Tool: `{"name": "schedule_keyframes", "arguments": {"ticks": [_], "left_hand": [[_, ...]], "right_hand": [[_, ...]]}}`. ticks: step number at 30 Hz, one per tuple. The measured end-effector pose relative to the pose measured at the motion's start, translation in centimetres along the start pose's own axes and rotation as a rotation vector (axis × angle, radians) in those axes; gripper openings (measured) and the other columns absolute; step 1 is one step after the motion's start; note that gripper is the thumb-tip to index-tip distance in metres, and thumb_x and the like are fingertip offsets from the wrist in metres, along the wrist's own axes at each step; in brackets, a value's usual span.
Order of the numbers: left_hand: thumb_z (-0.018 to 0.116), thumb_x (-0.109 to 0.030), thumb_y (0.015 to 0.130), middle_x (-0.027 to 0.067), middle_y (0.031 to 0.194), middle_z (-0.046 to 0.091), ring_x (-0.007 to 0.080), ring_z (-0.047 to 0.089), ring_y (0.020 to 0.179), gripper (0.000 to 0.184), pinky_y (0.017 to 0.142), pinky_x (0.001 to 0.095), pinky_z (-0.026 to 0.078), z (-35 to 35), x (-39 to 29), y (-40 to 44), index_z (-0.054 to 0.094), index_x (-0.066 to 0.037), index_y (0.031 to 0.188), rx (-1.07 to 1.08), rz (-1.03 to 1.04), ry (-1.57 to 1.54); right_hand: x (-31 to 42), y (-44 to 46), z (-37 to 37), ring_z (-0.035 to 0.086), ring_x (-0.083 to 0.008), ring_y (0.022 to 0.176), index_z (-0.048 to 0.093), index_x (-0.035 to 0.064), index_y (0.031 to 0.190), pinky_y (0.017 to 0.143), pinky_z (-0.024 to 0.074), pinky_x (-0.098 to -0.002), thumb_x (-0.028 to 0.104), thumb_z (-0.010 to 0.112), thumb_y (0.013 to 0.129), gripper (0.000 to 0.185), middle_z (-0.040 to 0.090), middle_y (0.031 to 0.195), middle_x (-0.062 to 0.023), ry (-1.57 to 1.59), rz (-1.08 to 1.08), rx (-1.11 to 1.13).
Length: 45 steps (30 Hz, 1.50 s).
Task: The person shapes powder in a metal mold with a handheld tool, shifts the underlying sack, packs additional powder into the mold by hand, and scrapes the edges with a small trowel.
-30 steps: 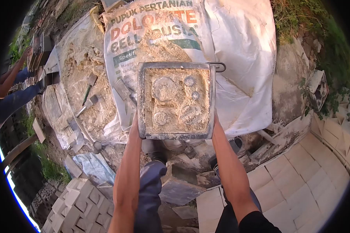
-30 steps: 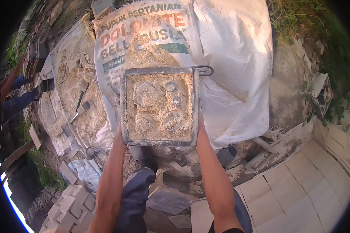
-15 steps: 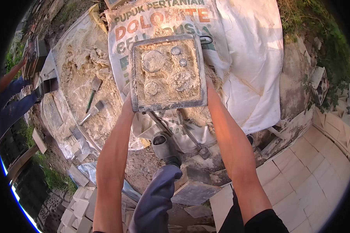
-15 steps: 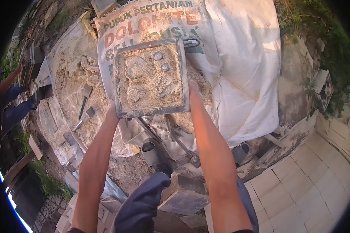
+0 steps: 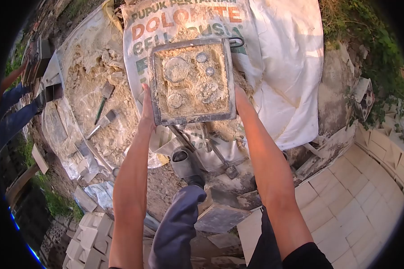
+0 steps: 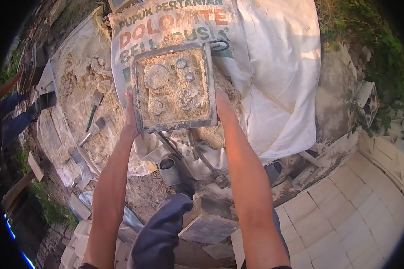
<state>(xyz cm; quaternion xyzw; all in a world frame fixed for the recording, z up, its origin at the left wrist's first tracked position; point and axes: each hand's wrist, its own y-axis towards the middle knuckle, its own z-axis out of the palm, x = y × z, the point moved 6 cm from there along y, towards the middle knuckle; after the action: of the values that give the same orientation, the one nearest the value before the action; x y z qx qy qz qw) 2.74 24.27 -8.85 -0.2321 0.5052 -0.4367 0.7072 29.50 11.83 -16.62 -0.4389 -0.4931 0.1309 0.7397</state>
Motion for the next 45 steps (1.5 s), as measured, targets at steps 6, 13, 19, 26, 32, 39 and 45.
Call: {"name": "schedule_keyframes", "arguments": {"ticks": [6,13,19,26,32,39,45], "left_hand": [[0.024,-0.066,0.089,0.0162,0.136,0.041,0.0307,0.048,0.118,0.078,0.097,0.0463,0.043,0.1,1.1,-0.2,0.028,-0.007,0.141,-0.169,-0.024,0.126],[0.023,-0.056,0.095,0.0175,0.128,0.046,0.0268,0.050,0.114,0.068,0.096,0.0377,0.042,-2.7,1.1,-0.4,0.032,-0.003,0.138,-0.089,0.128,0.259],[0.038,-0.030,0.096,0.0123,0.098,0.049,0.0246,0.049,0.088,0.037,0.081,0.0415,0.039,10.0,1.4,-13.1,0.047,0.002,0.111,-1.072,0.582,1.105],[0.061,-0.056,0.077,0.0289,0.131,0.037,0.0394,0.035,0.126,0.091,0.105,0.0424,0.027,20.4,27.8,-9.8,0.032,0.014,0.129,-0.271,-0.236,1.216],[0.059,-0.034,0.084,0.0197,0.113,0.059,0.0238,0.062,0.090,0.049,0.072,0.0362,0.049,16.2,40.6,-5.8,0.055,0.005,0.114,-0.519,-0.333,1.080],[0.052,-0.063,0.081,0.0175,0.129,0.045,0.0287,0.052,0.108,0.085,0.078,0.0410,0.045,26.3,30.7,-14.5,0.027,-0.007,0.140,-0.415,-0.473,0.352],[0.036,-0.082,0.074,0.0209,0.146,0.023,0.0406,0.025,0.132,0.102,0.104,0.0603,0.018,30.7,26.6,-17.0,0.014,-0.013,0.146,-0.302,-0.510,0.265]], "right_hand": [[2.8,-6.5,0.0,0.058,-0.0179,0.082,0.055,0.0047,0.117,0.076,0.0484,-0.0354,0.024,0.040,0.095,0.033,0.060,0.100,-0.0090,0.018,0.094,-0.100],[-3.8,-14.0,-11.9,0.061,-0.0205,0.088,0.059,0.0075,0.109,0.076,0.0484,-0.0368,0.019,0.053,0.087,0.026,0.063,0.098,-0.0073,-0.045,0.163,-0.536],[-15.3,-23.0,-29.8,0.060,-0.0250,0.089,0.055,0.0014,0.107,0.077,0.0472,-0.0358,0.032,0.064,0.081,0.041,0.061,0.100,-0.0117,-0.198,0.404,-1.084],[-8.6,-23.9,-31.4,0.057,-0.0238,0.092,0.048,-0.0064,0.118,0.080,0.0439,-0.0334,0.032,0.067,0.080,0.057,0.057,0.114,-0.0139,0.319,0.294,-0.749],[2.1,-27.7,-29.2,0.057,-0.0235,0.096,0.049,-0.0107,0.115,0.083,0.0436,-0.0333,0.012,0.062,0.077,0.046,0.058,0.110,-0.0144,0.095,-0.129,-0.587],[9.8,-34.7,-25.7,0.059,-0.0217,0.091,0.052,-0.0142,0.108,0.083,0.0443,-0.0321,0.011,0.061,0.081,0.038,0.061,0.102,-0.0153,-0.005,-0.236,-0.450],[15.1,-39.4,-23.1,0.057,-0.0178,0.089,0.054,-0.0129,0.108,0.078,0.0447,-0.0279,0.009,0.059,0.080,0.036,0.060,0.103,-0.0129,0.358,-0.146,-0.569]]}}
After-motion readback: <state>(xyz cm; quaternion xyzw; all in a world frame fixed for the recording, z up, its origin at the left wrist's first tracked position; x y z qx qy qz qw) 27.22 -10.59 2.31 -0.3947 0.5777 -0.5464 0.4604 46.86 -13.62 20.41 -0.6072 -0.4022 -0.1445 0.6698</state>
